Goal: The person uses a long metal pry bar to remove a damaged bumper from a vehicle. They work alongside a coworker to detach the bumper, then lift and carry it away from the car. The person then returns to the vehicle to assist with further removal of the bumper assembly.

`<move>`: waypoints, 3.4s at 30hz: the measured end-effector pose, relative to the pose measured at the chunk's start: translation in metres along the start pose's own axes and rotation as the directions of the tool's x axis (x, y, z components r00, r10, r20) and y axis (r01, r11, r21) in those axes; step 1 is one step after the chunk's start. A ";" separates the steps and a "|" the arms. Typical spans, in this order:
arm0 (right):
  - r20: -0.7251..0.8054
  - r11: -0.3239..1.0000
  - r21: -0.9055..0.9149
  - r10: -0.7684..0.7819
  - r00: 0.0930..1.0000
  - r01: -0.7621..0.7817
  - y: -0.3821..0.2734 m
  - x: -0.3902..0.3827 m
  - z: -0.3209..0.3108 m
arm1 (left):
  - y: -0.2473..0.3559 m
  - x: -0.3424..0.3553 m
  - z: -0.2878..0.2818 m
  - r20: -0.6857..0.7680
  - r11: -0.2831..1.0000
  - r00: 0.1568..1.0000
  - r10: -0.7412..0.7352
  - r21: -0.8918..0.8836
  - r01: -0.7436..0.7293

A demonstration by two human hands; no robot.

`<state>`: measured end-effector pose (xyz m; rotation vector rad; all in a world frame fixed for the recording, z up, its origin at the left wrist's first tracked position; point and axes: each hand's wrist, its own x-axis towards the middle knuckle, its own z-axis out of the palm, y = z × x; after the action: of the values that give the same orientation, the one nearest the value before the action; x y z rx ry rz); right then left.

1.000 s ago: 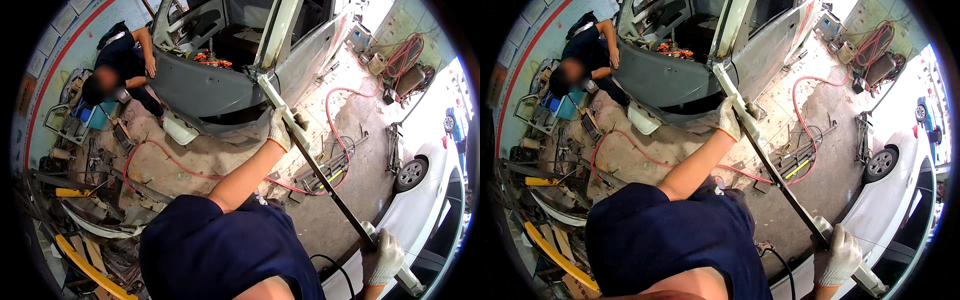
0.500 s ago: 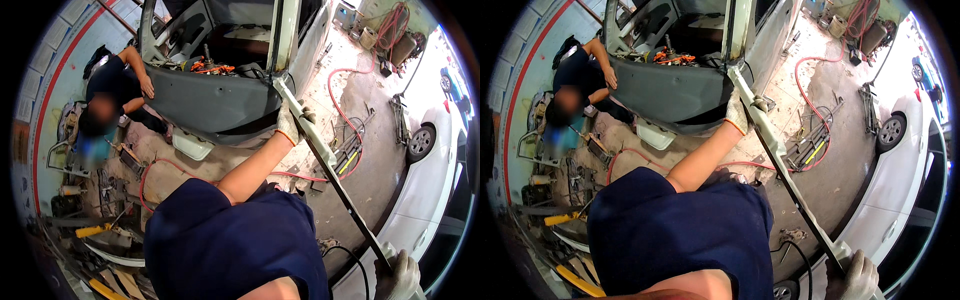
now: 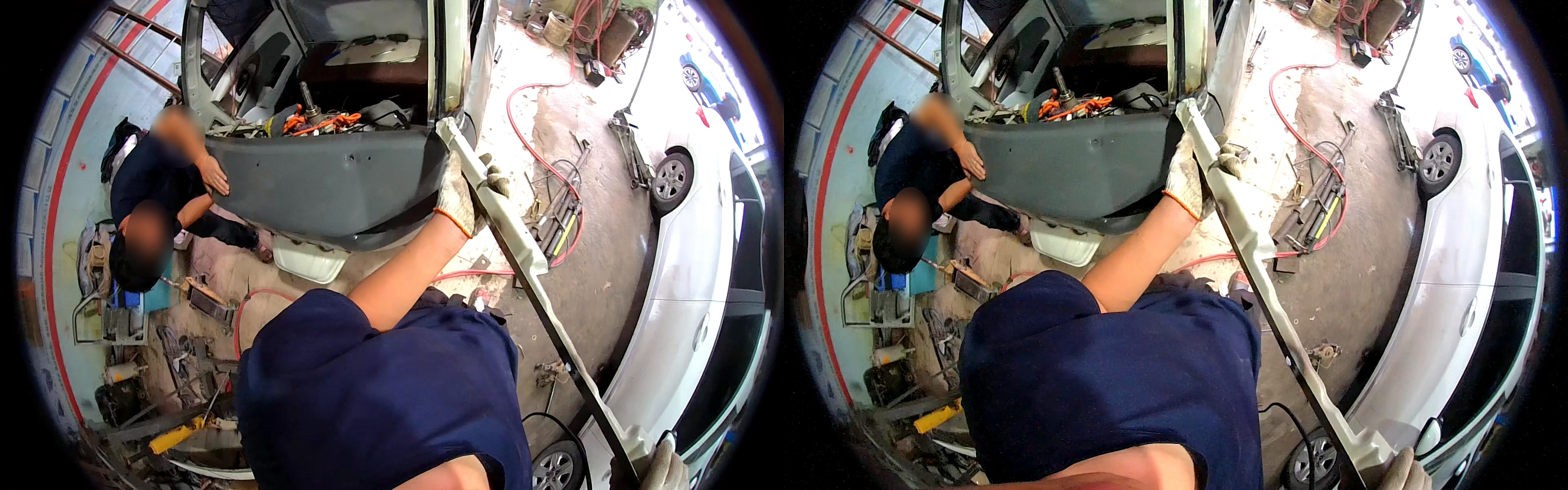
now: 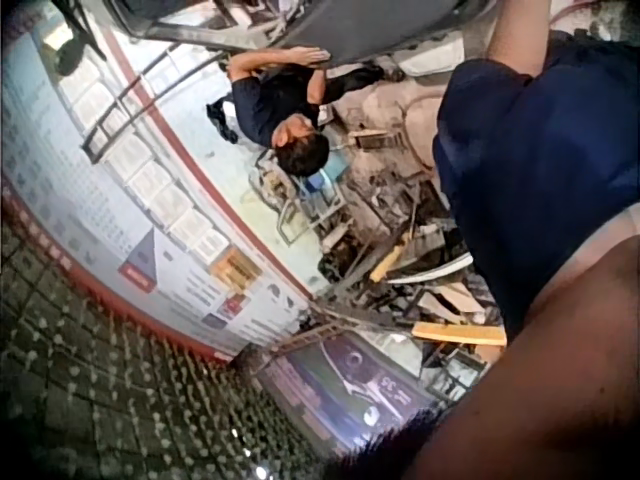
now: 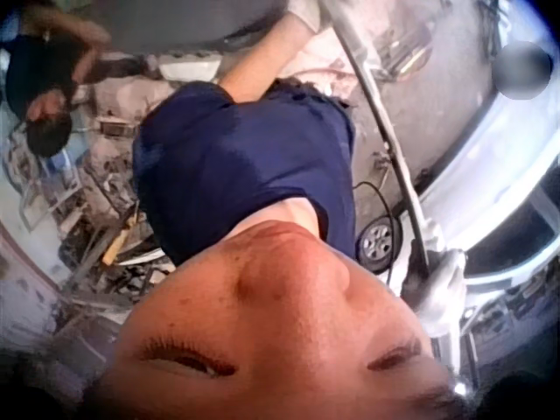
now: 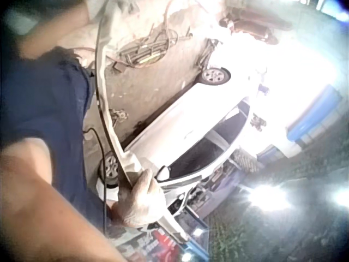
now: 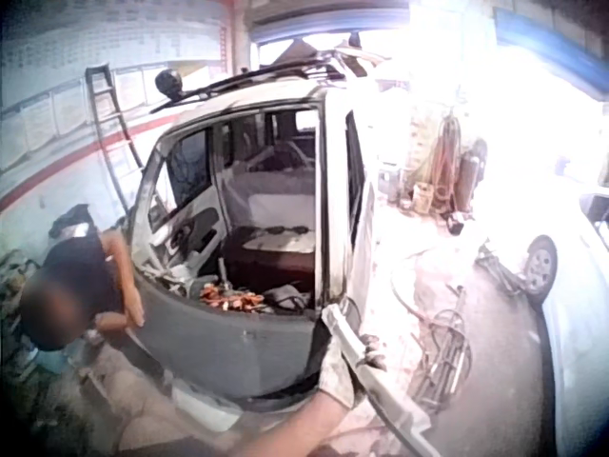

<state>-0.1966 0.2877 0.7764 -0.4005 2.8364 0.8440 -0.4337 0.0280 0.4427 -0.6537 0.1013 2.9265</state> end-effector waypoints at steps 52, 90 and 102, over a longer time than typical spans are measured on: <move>-0.083 0.981 0.172 0.110 0.990 -0.094 0.000 -0.013 0.008 | 0.009 -0.017 0.030 0.056 0.991 0.998 0.031 0.125 -0.038; -0.039 0.973 0.191 0.141 0.989 -0.131 -0.020 -0.014 0.011 | 0.018 0.001 0.025 0.054 0.999 0.998 -0.011 0.042 0.009; 0.060 0.949 0.291 0.112 0.992 -0.125 -0.009 -0.024 0.024 | 0.003 -0.008 -0.001 -0.079 0.998 0.996 -0.033 0.046 0.036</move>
<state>-0.1697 0.2987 0.7572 -0.1700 2.9057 0.4281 -0.4266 0.0241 0.4450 -0.7556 0.1651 2.8562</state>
